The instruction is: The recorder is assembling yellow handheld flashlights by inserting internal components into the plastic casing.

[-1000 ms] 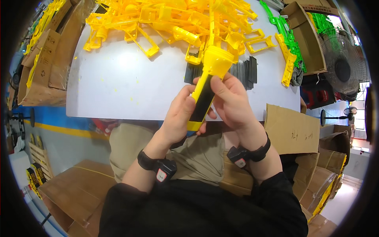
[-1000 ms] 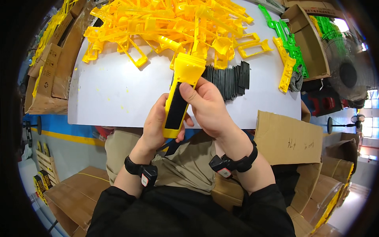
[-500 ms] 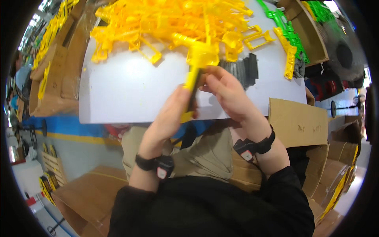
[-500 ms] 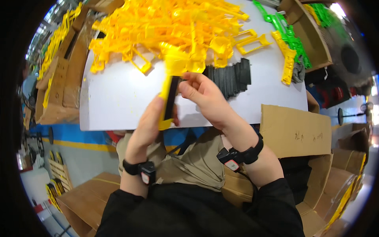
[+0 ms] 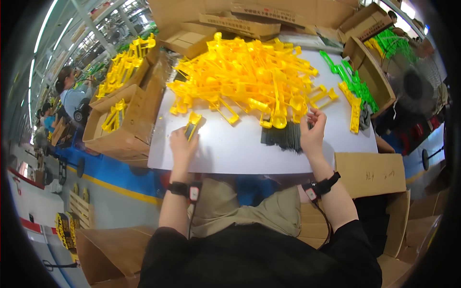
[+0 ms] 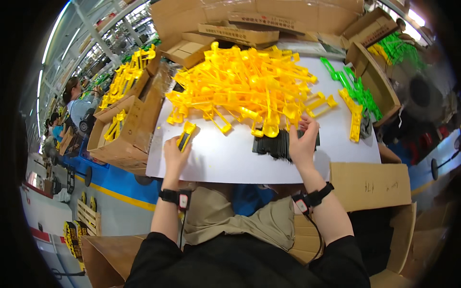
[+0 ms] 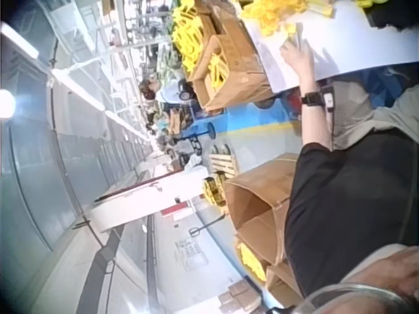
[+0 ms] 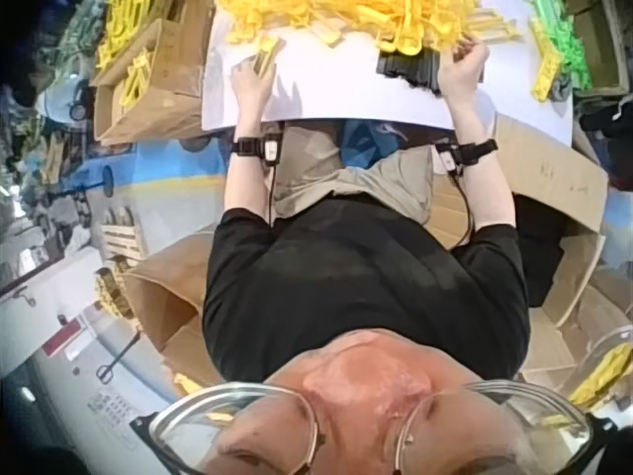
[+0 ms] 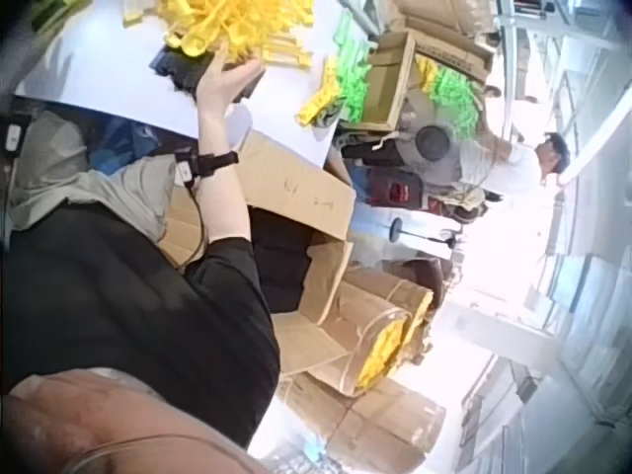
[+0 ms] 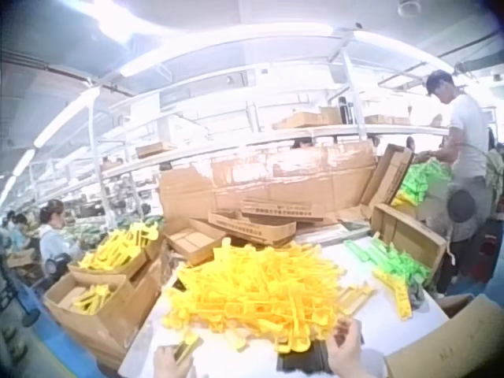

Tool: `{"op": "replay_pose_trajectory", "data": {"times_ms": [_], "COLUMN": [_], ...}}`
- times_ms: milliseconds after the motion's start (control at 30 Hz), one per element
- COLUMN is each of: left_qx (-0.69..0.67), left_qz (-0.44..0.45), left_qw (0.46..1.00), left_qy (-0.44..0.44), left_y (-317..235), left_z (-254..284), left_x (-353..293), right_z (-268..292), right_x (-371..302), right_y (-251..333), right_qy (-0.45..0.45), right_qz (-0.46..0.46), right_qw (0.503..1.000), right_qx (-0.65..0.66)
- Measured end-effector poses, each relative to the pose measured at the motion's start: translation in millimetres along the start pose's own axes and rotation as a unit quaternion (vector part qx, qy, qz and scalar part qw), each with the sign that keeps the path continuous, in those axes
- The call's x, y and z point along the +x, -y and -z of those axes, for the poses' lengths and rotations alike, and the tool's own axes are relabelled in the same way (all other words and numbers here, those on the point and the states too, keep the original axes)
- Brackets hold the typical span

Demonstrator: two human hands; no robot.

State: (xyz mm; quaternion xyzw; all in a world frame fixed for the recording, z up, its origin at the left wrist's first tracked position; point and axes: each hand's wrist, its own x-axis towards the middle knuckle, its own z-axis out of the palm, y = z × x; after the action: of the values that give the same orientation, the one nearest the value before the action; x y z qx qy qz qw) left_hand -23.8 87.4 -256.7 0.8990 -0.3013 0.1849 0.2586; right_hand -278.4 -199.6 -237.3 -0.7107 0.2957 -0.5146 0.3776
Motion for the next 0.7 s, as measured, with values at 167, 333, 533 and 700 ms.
{"op": "replay_pose_trajectory", "data": {"times_ms": [167, 333, 533, 700], "left_qx": [-0.414, -0.402, -0.551, -0.732], "left_qz": [-0.056, -0.206, -0.146, -0.012], "left_qw": [0.887, 0.892, 0.813, 0.603], "left_qy": [0.2, 0.015, 0.118, 0.316], "left_y": [-134.6, -175.9, -182.9, -165.1], "left_z": [37.2, 15.3, 17.0, 38.5], "left_x": [-23.0, -54.5, -48.6, -28.2], "right_z": [-13.6, -43.1, -35.2, -39.0], "right_x": [-31.5, -46.8, -46.1, -47.3], "right_y": [127.3, 155.2, 149.5, 166.8], "right_qy": [0.237, 0.359, 0.41, 0.46], "right_qz": [0.221, 0.341, 0.31, 0.333], "right_qw": [0.943, 0.863, 0.85, 0.801], "right_qx": [0.082, 0.097, 0.118, 0.189]}}
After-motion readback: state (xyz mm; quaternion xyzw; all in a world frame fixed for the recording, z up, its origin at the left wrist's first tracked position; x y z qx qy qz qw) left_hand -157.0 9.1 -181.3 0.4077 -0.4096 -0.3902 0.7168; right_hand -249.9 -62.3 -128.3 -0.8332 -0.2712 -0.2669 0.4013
